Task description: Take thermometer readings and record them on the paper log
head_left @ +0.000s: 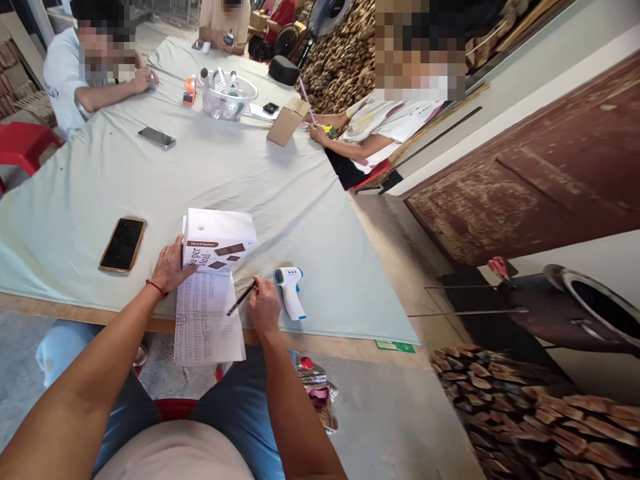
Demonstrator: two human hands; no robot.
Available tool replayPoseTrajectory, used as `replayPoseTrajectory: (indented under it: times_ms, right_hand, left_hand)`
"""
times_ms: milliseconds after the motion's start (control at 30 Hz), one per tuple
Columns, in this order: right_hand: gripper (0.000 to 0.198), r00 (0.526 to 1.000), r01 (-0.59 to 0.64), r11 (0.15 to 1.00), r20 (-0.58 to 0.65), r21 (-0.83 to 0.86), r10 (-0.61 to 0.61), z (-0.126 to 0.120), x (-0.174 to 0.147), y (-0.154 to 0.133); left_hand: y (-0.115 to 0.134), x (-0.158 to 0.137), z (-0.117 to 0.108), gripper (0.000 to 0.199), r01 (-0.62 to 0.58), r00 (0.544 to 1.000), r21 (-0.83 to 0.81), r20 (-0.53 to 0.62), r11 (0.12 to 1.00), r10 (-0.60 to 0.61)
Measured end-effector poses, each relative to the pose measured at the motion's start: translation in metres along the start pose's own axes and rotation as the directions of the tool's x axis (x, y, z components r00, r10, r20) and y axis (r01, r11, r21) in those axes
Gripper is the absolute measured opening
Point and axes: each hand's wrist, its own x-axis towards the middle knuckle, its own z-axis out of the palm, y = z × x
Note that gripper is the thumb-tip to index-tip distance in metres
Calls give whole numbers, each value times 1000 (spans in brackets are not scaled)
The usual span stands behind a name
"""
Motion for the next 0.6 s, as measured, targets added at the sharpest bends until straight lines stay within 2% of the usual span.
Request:
replayPoseTrajectory:
  times_ms: [100,200,267,333,433,533,600]
  right_hand:
    - [47,999,19,995,37,-97,-15,-5,11,9]
    - [47,997,-11,989,-71,-149,0,-13,11,12]
    - [46,981,-132,966,-166,-221,96,-23,9,17]
    - [51,950,-287,916,-203,-281,236,-33,8,24]
    - [55,904,-428,846,-121,-317,411,-47,13,36]
    - [50,875,-479,856,-34,-195,482,-52,20,36]
    - [49,874,-484,873,-3,53,485,-48,22,23]
  left_hand:
    - [-1,-1,-3,81,8,1000,-56,-11,998,-8]
    - [-2,-2,-5,79,38,998,-116,-51,993,-44]
    - [-3,-2,-6,72,72,993,-148,-79,986,-85]
    - [-2,-2,-6,64,114,986,-172,-100,978,-133]
    - [0,-1,-8,61,152,979,-187,-105,970,-174]
    - [3,0,-11,61,162,977,-189,-106,969,-184]
    - [4,0,-13,59,162,977,-190,-109,968,-184]
